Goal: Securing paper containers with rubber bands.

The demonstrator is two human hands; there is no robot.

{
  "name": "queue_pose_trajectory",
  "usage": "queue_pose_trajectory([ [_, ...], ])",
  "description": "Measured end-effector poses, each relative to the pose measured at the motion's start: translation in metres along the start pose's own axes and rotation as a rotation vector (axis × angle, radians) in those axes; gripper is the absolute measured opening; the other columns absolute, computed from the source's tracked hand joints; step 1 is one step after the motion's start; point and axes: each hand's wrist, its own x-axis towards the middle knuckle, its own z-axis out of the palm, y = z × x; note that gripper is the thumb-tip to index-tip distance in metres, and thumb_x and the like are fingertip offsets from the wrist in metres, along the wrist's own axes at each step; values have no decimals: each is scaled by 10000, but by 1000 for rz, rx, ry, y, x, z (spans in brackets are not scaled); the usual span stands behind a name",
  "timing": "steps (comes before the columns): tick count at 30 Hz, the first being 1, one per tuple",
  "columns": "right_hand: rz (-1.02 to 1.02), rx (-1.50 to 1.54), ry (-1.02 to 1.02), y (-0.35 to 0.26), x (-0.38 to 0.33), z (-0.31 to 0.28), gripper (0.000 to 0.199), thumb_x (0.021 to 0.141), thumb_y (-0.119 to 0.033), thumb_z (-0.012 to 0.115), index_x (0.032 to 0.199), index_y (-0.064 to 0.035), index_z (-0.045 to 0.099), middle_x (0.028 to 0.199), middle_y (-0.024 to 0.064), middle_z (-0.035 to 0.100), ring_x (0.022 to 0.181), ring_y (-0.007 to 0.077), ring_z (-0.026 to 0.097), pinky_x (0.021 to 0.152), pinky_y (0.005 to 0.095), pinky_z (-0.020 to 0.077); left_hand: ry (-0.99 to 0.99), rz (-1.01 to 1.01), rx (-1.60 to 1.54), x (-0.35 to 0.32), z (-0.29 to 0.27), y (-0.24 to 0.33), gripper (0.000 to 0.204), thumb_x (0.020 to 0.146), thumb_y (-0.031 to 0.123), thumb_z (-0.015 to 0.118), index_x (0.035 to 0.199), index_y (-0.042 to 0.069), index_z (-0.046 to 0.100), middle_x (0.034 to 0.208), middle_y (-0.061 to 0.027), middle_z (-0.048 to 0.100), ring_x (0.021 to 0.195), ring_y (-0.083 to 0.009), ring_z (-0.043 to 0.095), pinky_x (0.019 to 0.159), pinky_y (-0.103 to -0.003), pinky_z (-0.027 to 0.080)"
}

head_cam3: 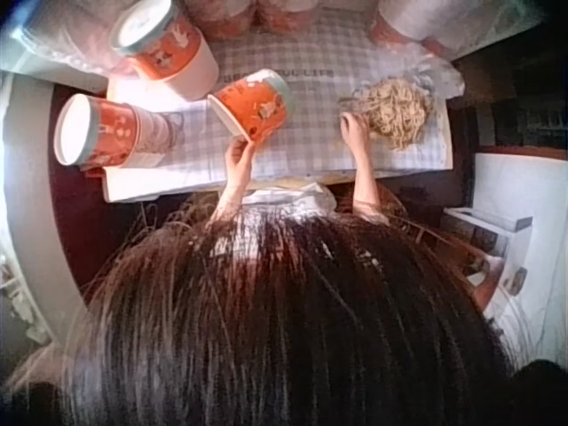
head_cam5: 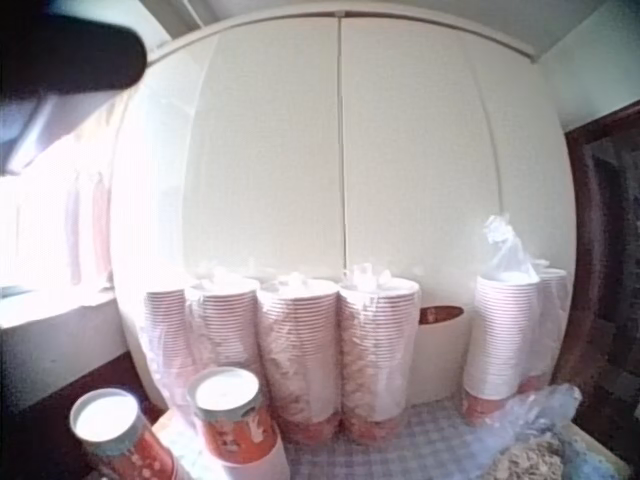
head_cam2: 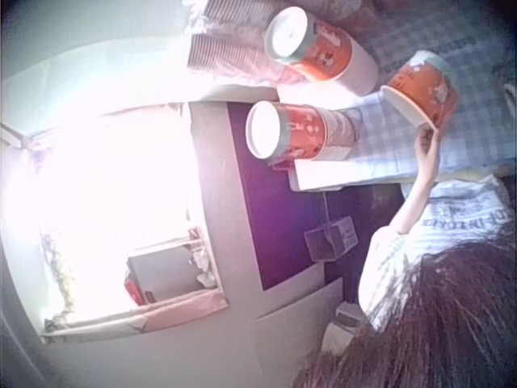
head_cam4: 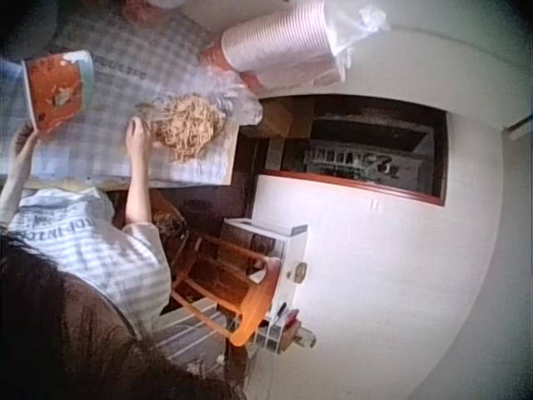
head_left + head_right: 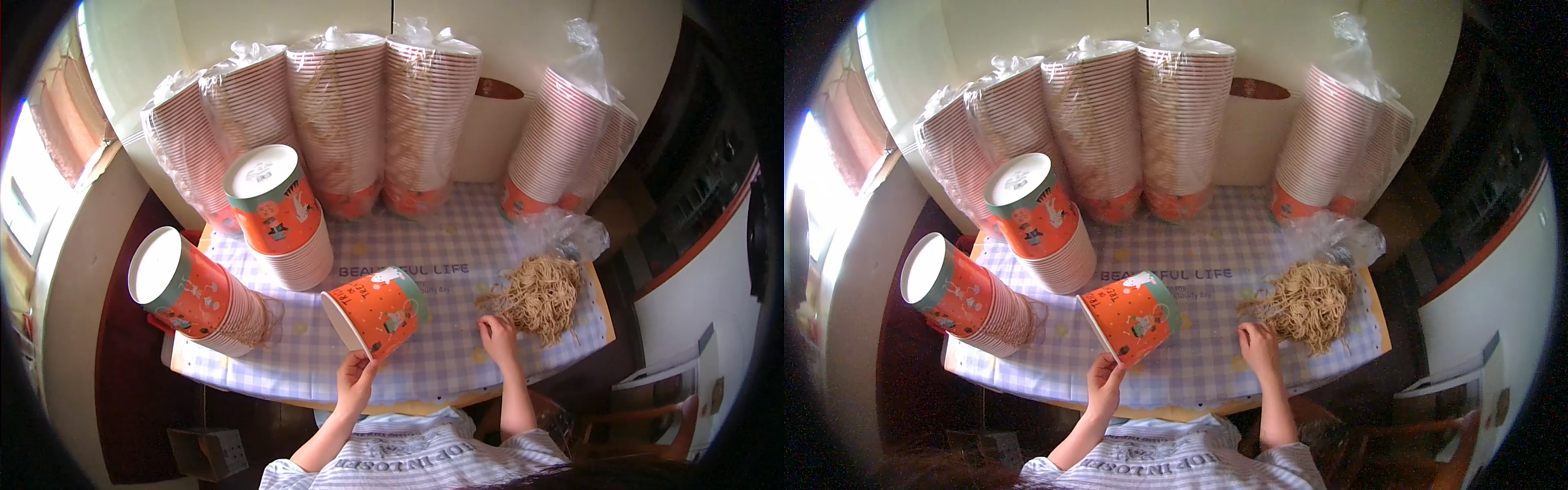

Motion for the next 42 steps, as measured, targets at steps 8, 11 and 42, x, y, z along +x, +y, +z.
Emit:
queue_pose_trajectory([
  [8, -20, 384, 61, -66, 0, 7, 64, 740, -69, 609, 799, -56, 587, 728, 83, 612, 690, 268, 578, 639, 347, 427, 4, 10, 23, -3, 2, -1, 147, 846, 53, 540, 978, 11, 492, 878, -8, 554, 767, -49, 491, 685, -179, 380],
  [11, 9, 535, -3, -97, -7, 5, 63, 740, -64, 612, 799, -49, 595, 731, 88, 607, 688, 248, 581, 589, 330, 438, 22, 103, 158, -4, -2, -6, 205, 808, 36, 578, 987, 11, 481, 899, -30, 536, 801, -75, 490, 719, -211, 390],
  [42, -47, 787, -246, -130, -22, 16, 121, 684, -36, 685, 761, -33, 590, 745, 64, 609, 708, 198, 595, 624, 291, 462, -111, -168, 474, -25, 5, -18, 232, 848, 106, 541, 1054, 1, 544, 800, -88, 658, 652, -106, 626, 582, -224, 489],
])
